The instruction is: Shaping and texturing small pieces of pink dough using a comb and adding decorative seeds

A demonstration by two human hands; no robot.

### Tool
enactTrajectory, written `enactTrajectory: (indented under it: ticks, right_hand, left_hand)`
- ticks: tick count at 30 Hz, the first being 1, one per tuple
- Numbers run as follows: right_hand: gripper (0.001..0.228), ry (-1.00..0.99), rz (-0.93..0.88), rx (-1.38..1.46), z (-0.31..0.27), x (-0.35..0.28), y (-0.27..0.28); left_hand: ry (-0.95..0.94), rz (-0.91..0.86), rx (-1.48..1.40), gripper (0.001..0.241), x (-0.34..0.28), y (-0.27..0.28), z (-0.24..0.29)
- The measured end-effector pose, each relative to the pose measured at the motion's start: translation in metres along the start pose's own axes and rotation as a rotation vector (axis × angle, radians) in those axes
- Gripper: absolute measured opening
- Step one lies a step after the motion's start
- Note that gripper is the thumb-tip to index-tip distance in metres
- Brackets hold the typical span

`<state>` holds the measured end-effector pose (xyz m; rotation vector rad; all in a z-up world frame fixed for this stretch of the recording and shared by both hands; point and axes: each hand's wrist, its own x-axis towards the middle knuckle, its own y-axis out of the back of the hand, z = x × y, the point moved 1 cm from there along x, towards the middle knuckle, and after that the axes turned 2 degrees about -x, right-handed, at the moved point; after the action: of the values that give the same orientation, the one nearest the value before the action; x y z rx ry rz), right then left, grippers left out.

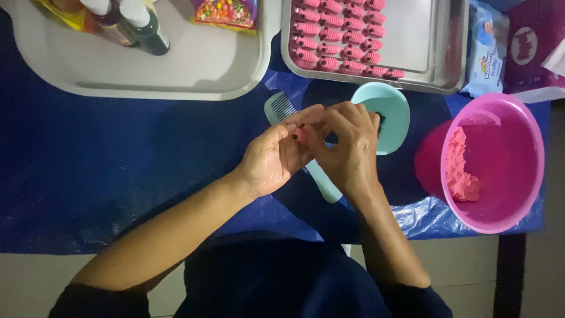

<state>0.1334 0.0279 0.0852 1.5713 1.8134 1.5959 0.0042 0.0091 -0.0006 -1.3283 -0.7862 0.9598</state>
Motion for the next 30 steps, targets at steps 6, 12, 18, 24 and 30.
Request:
enactTrajectory:
  ticks: [6, 12, 18, 24, 30]
  right_hand:
    - [0.013, 0.054, 0.052, -0.059, -0.013, 0.0, -0.003]
    - [0.012, 0.096, 0.049, -0.08, -0.017, -0.003, -0.003]
    - [0.024, 0.093, 0.06, -0.061, -0.02, -0.004, -0.007]
    - [0.019, 0.128, 0.081, -0.103, -0.024, -0.001, -0.004]
    - [0.016, 0.121, 0.087, -0.158, -0.025, -0.002, 0.009]
  left_hand:
    - [-0.035, 0.024, -0.011, 0.049, 0.002, 0.014, -0.006]
    - [-0.074, 0.008, -0.056, 0.052, 0.008, 0.024, -0.005]
    - [-0.096, 0.035, -0.079, 0.051, 0.004, 0.015, -0.004]
    - [-0.087, -0.029, -0.061, 0.052, 0.007, 0.027, -0.007]
    - [-0.087, -0.054, -0.094, 0.056, -0.004, -0.001, 0.008]
